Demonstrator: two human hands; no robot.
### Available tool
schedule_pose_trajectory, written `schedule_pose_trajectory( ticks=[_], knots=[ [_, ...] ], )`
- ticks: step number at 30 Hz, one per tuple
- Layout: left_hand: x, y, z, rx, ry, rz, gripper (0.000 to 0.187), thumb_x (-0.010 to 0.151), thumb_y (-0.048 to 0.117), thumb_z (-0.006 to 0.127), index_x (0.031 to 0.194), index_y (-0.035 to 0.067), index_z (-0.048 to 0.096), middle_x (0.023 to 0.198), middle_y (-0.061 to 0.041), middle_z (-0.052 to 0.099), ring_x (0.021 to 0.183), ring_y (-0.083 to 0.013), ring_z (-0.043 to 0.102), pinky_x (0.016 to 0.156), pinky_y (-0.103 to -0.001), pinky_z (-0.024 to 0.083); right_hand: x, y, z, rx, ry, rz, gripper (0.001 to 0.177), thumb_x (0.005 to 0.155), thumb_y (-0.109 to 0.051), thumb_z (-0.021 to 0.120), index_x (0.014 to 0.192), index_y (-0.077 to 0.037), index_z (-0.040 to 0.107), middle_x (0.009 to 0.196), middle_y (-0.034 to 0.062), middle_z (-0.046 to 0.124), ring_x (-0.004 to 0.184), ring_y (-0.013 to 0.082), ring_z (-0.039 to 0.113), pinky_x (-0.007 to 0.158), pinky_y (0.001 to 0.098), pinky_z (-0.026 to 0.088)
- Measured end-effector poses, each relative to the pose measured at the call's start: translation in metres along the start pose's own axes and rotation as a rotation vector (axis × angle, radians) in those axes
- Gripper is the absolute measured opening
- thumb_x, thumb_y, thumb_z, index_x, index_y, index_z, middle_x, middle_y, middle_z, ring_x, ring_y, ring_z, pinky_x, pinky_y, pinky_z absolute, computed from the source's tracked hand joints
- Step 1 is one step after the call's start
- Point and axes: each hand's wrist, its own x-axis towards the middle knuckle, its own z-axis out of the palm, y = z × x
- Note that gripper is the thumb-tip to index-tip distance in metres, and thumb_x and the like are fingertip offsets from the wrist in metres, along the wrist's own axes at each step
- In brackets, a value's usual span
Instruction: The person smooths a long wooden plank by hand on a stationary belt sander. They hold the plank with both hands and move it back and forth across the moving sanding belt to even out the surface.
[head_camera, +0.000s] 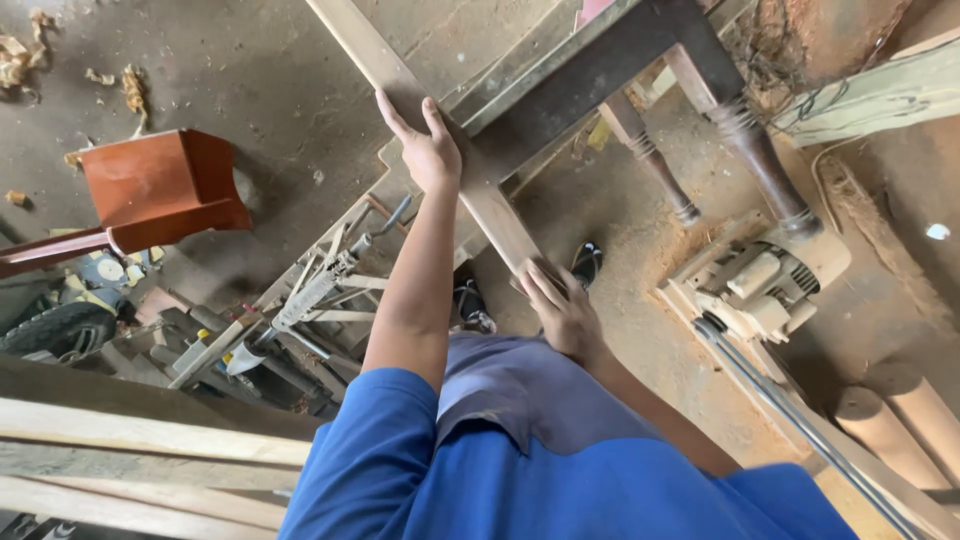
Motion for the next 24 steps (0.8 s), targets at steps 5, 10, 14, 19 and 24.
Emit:
schedule_pose_trajectory(
  ticks=[5,10,14,19,24],
  knots=[
    [0.005,-0.007,0.006,-0.060,0.001,0.061,0.077,0.095,0.068,0.039,0.158,0.047,0.000,0.136,-0.019,0.070,0.068,-0.0376,0.074,0.056,-0.049,0.053,-0.070,0.001,-0.003,-0.231,-0.252,0.131,0.048,0.104,-0.034,0.050,0.146,-0.013,0.059,0.153,0.0013,0.055,0.134,0.0418,0.054,0.105,0.0505,0.052],
    [0.009,-0.010,0.007,-0.070,-0.008,0.094,0.077,0.095,0.067,0.040,0.157,0.046,0.001,0.157,-0.010,0.055,0.075,-0.0405,0.074,0.058,-0.052,0.054,0.025,0.015,0.063,-0.205,-0.140,0.030,0.050,0.096,-0.002,0.066,0.146,-0.010,0.058,0.148,0.0054,0.059,0.138,0.0428,0.050,0.114,0.0573,0.043],
    [0.019,-0.013,0.015,0.292,-0.007,0.107,0.087,0.096,0.076,0.022,0.159,0.033,-0.020,0.106,-0.018,0.078,0.064,-0.0305,0.074,0.047,-0.042,0.052,0.029,0.023,0.081,-0.207,-0.259,0.041,0.060,0.099,-0.007,0.056,0.158,-0.015,0.043,0.164,0.0039,0.041,0.152,0.0310,0.037,0.123,0.0537,0.032],
    [0.024,0.012,0.000,0.815,-0.049,0.267,0.061,0.114,0.052,0.023,0.162,0.038,-0.011,0.155,-0.019,0.008,0.127,-0.0347,0.022,0.103,-0.055,0.022,-0.055,0.011,0.022,-0.156,-0.287,0.037,0.048,0.104,-0.009,0.050,0.152,-0.009,0.050,0.159,0.0046,0.047,0.149,0.0306,0.041,0.124,0.0532,0.030],
    [0.011,0.028,-0.020,0.954,-0.181,0.364,0.057,0.119,0.038,0.016,0.165,0.028,-0.015,0.168,-0.013,-0.025,0.158,-0.0383,-0.018,0.125,-0.064,-0.011,-0.031,0.006,0.036,-0.163,-0.286,0.123,0.048,0.103,-0.016,0.058,0.151,-0.010,0.051,0.156,0.0034,0.052,0.144,0.0292,0.049,0.115,0.0587,0.038]
  ],
)
